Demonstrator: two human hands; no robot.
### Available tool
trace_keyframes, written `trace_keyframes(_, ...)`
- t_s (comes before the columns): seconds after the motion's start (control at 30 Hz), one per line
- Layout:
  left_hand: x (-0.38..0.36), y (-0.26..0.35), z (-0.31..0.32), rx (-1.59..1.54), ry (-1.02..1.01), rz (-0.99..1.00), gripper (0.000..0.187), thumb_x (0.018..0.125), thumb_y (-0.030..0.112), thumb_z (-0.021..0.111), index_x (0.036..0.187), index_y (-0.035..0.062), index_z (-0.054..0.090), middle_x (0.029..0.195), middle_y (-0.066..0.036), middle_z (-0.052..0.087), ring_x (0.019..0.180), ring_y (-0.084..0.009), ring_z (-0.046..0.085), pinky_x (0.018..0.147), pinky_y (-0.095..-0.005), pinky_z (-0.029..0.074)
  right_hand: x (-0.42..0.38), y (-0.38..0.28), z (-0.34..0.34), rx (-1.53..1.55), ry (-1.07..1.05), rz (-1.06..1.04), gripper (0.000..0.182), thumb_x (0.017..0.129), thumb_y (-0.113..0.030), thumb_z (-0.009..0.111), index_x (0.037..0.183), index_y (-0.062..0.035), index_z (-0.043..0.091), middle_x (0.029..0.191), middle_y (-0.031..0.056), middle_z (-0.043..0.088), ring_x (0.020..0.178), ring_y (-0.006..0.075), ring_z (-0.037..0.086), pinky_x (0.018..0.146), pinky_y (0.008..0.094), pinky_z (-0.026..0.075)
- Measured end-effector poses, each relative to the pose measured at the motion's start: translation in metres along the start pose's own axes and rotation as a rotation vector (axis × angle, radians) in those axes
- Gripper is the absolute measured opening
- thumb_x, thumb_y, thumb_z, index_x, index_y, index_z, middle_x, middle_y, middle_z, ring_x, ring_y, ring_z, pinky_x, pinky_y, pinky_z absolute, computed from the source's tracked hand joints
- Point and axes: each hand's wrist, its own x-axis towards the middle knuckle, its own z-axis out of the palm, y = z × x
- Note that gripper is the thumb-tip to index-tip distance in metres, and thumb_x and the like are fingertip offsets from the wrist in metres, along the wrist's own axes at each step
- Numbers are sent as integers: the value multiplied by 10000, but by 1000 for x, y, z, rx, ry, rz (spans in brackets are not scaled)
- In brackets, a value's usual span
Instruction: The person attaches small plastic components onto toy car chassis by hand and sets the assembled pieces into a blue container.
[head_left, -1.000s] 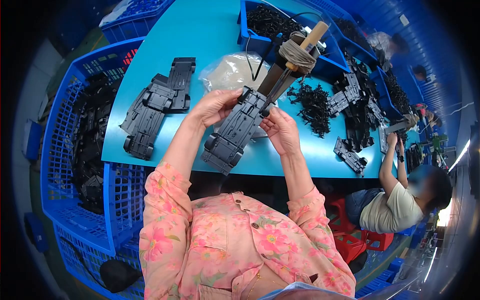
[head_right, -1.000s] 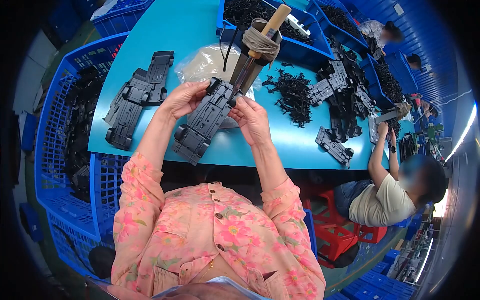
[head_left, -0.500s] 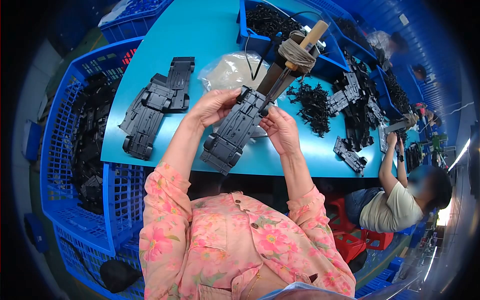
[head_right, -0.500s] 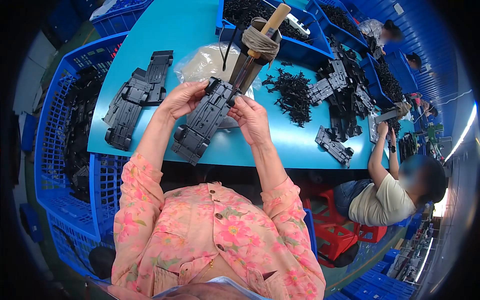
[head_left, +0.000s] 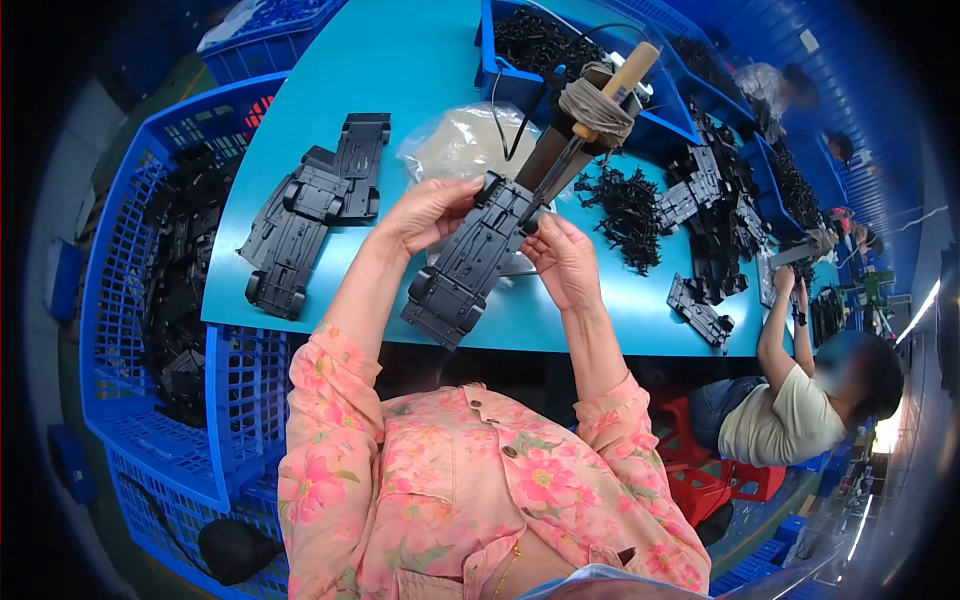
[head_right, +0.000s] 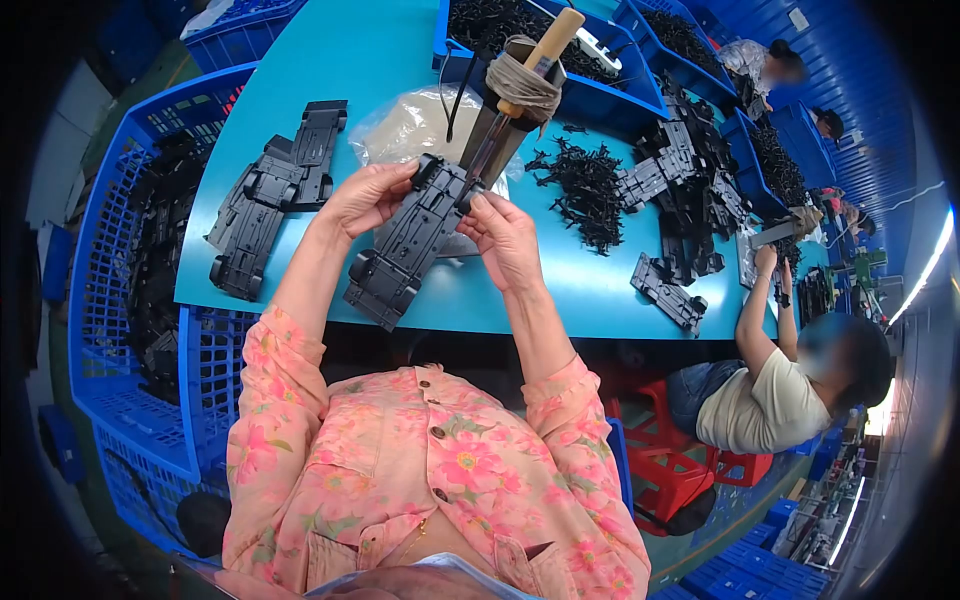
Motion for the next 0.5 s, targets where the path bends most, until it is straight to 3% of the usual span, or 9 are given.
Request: trace_keyframes(0.5, -1, -1, 2, -17, 25, 5, 239, 827, 240, 628, 947, 34, 616, 840, -16, 628, 727, -67, 600, 618, -187, 511, 0, -1, 1, -27, 8, -3, 223, 846, -155, 596, 973, 26, 579, 847, 59, 614, 742, 127, 580, 709, 262, 473)
